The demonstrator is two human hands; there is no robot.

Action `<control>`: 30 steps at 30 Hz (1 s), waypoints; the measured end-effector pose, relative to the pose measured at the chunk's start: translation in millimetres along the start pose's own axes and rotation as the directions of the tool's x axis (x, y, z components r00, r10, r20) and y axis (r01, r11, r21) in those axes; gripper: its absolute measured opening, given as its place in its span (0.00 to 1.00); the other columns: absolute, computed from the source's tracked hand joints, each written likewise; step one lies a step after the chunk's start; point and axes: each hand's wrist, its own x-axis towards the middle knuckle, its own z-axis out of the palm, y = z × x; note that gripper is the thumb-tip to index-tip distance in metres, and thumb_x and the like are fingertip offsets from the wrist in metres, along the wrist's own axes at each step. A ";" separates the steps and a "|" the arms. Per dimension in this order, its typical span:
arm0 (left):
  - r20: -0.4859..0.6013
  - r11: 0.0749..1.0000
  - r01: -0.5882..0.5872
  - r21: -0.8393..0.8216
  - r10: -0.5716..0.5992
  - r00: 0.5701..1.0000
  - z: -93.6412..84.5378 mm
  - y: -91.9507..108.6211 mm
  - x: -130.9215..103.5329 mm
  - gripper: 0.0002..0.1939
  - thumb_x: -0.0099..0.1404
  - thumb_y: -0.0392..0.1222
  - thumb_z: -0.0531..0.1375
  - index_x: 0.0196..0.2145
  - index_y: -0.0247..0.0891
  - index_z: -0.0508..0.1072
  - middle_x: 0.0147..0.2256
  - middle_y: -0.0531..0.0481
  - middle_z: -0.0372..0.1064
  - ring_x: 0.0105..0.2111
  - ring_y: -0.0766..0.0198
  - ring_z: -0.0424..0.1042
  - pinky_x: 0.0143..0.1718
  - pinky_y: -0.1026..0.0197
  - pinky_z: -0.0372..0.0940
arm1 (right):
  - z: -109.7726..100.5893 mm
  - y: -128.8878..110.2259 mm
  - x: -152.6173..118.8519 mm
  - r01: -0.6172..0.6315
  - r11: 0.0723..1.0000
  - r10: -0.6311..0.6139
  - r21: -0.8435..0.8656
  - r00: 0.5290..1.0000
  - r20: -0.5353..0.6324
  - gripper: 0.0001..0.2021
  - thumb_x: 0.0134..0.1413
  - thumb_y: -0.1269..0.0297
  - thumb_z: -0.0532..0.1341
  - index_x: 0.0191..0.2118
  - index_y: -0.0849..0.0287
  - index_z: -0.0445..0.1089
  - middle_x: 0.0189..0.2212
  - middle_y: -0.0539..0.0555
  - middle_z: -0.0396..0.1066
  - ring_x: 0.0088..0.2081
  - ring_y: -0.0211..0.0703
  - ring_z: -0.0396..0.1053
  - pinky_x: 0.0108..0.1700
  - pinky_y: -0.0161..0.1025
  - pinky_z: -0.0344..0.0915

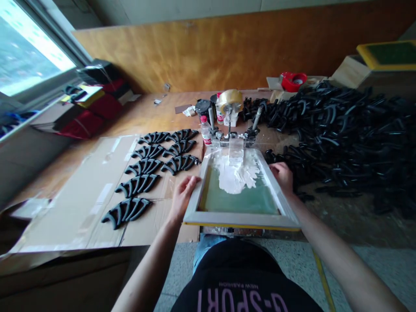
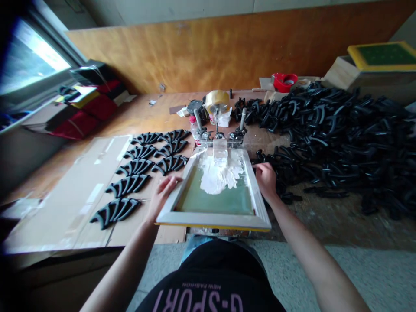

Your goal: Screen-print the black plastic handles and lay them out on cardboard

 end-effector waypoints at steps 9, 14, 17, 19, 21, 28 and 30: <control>0.038 0.974 0.225 0.036 -0.226 0.973 14.1 -116.7 5.9 0.38 0.56 0.55 0.62 0.60 0.36 0.62 0.26 0.55 0.68 0.23 0.68 0.66 0.23 0.67 0.59 | 39.1 -88.2 43.9 0.270 0.956 -0.191 -0.116 0.870 0.454 0.13 0.54 0.65 0.64 0.44 0.64 0.70 0.42 0.60 0.71 0.43 0.51 0.69 0.45 0.43 0.66; 0.072 0.977 0.198 0.084 -0.205 0.976 9.2 -129.5 10.6 0.34 0.58 0.56 0.60 0.58 0.36 0.64 0.27 0.54 0.68 0.25 0.69 0.66 0.24 0.68 0.59 | 26.9 -83.5 -11.1 0.571 0.821 -0.462 0.009 0.654 0.600 0.08 0.58 0.75 0.55 0.39 0.61 0.70 0.36 0.57 0.72 0.39 0.45 0.68 0.40 0.38 0.62; 0.049 0.975 0.210 0.076 -0.214 0.976 9.7 -130.4 9.6 0.34 0.58 0.56 0.60 0.58 0.36 0.64 0.28 0.54 0.69 0.26 0.68 0.67 0.25 0.67 0.60 | 13.6 -74.2 -22.7 0.673 0.716 -0.622 0.186 0.495 0.606 0.07 0.57 0.75 0.56 0.36 0.59 0.71 0.34 0.54 0.72 0.37 0.43 0.68 0.37 0.36 0.60; 0.033 0.973 0.221 0.070 -0.223 0.974 11.0 -127.9 8.8 0.33 0.57 0.56 0.60 0.57 0.36 0.65 0.29 0.53 0.70 0.26 0.67 0.68 0.25 0.67 0.61 | 12.4 -71.7 -20.0 0.635 0.742 -0.617 0.214 0.523 0.589 0.03 0.56 0.72 0.59 0.34 0.58 0.70 0.32 0.52 0.72 0.35 0.42 0.67 0.35 0.36 0.59; 0.026 0.971 0.229 0.067 -0.232 0.972 12.1 -123.7 8.0 0.33 0.57 0.56 0.60 0.56 0.35 0.66 0.29 0.52 0.70 0.26 0.67 0.68 0.25 0.67 0.61 | 17.1 -70.9 -19.5 0.586 0.793 -0.573 0.168 0.623 0.532 0.04 0.55 0.72 0.60 0.35 0.58 0.71 0.33 0.52 0.72 0.37 0.42 0.67 0.36 0.36 0.59; 0.010 0.969 0.245 0.024 -0.246 0.969 15.5 -107.3 2.5 0.34 0.55 0.56 0.62 0.55 0.34 0.67 0.28 0.52 0.71 0.25 0.66 0.68 0.24 0.66 0.61 | 24.2 -71.2 -39.9 0.635 0.748 -0.642 0.194 0.617 0.455 0.07 0.57 0.73 0.59 0.39 0.59 0.72 0.35 0.54 0.73 0.37 0.43 0.68 0.37 0.37 0.62; 0.017 0.970 0.242 0.019 -0.243 0.970 15.6 -97.1 -1.0 0.36 0.54 0.56 0.63 0.56 0.34 0.66 0.27 0.52 0.71 0.24 0.66 0.68 0.24 0.66 0.61 | 23.9 -78.7 -20.8 0.539 0.818 -0.567 0.202 0.697 0.439 0.07 0.57 0.68 0.61 0.42 0.56 0.73 0.35 0.52 0.73 0.37 0.42 0.69 0.38 0.36 0.63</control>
